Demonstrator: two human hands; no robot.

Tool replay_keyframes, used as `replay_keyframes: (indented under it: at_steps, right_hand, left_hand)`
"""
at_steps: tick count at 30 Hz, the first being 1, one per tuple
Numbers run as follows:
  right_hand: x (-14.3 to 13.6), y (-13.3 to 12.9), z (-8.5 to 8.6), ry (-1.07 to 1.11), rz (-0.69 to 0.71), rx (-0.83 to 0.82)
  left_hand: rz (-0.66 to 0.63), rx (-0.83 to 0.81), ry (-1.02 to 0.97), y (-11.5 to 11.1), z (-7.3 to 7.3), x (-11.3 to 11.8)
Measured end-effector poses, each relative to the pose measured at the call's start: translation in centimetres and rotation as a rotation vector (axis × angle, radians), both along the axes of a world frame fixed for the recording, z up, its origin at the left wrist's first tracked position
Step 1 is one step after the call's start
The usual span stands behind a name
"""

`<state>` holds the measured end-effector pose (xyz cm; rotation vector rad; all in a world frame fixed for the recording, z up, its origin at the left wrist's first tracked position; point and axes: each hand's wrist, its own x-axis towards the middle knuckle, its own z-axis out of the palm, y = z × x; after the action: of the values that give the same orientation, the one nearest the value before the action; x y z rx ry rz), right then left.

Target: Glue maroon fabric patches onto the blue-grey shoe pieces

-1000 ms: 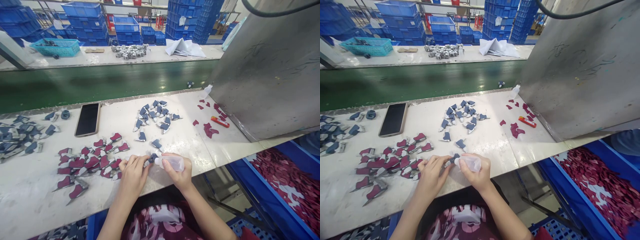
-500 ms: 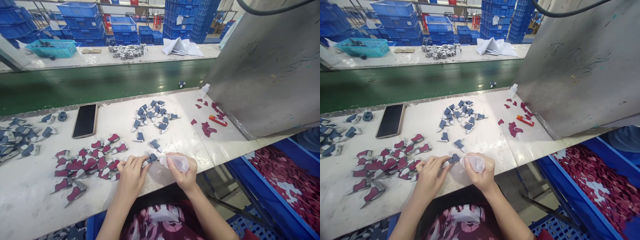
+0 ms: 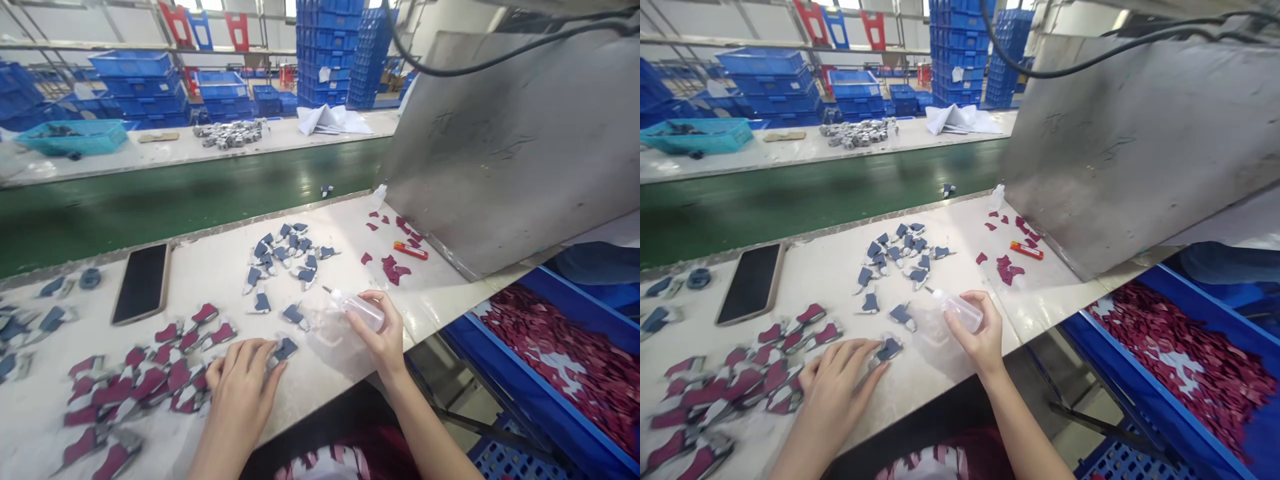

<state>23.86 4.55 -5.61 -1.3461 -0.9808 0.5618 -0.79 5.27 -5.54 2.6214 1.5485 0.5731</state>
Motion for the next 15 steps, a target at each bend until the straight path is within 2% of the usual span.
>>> replay_keyframes:
  at_steps: [3,5,7,9,11,13,15]
  right_hand:
    - [1.3,1.2,-0.5,-0.014,0.045,0.017]
    - [1.6,1.9,-1.0,0.007,0.084,0.001]
    - [1.5,2.2,-1.4,0.004,0.135,-0.029]
    - [1.4,2.2,-1.4,-0.054,0.225,-0.062]
    - [1.9,1.9,-0.9,-0.170,0.366,-0.088]
    - [3.1,1.6,-0.4,-0.286,0.459,-0.098]
    - [4.8,1.5,-0.2,-0.382,0.385,-0.096]
  left_hand:
    - [-0.078,0.019,0.022,2.6,1.5,-1.4]
    - [-0.108,-0.007,0.000,5.8,3.4,-1.9]
    - [-0.100,-0.053,-0.045,9.9,5.9,-1.4]
    - [-0.037,-0.101,-0.078,14.5,8.3,0.1]
    - [0.044,-0.155,-0.022,19.2,10.1,2.2]
    - [0.112,-0.210,0.045,23.5,10.8,4.6]
    - [0.144,-0.238,0.091,27.2,10.6,6.8]
